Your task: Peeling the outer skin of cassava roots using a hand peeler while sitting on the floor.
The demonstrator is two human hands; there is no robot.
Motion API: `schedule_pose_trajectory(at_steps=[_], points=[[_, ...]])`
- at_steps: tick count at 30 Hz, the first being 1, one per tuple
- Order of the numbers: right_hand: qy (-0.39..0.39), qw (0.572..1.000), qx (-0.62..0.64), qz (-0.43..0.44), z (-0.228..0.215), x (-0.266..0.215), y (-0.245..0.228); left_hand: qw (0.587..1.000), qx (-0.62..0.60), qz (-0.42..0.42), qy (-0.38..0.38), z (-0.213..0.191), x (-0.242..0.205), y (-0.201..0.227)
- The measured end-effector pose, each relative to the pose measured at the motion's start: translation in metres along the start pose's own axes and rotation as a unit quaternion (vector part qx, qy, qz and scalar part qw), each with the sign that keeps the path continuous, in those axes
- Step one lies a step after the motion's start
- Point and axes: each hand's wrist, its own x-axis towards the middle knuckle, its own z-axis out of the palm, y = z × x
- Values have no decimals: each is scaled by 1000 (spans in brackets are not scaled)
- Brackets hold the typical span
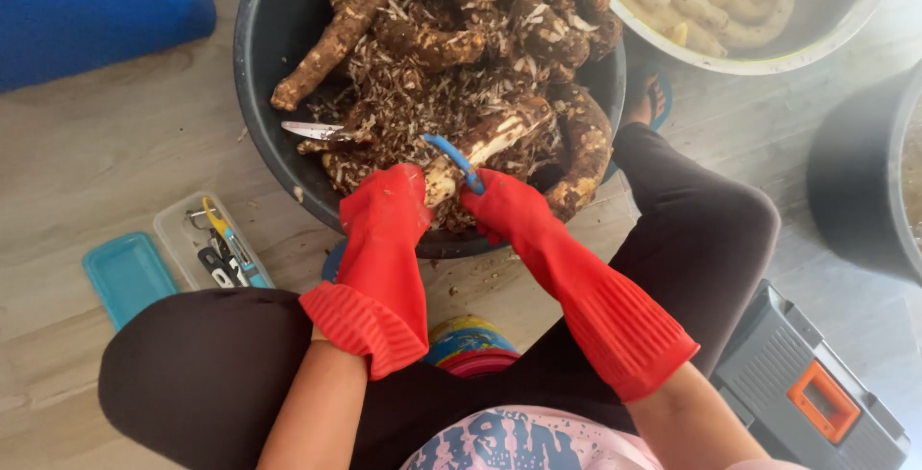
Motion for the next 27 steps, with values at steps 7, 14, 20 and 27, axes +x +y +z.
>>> schedule_pose_trajectory(at_steps=[7, 14, 20, 27], points=[[91, 984, -148, 43, -17, 18, 13, 998, 12, 22, 52, 25, -6, -8], [96, 986, -137, -14, -23, -24, -18, 992, 22, 54, 112, 46, -8, -12], [98, 987, -125, -9, -24, -42, -47, 998, 33, -41, 42, 1, -9, 22], [148, 982, -120, 10, -27, -14, -10, 992, -7, -82, 90, 15, 2, 39]])
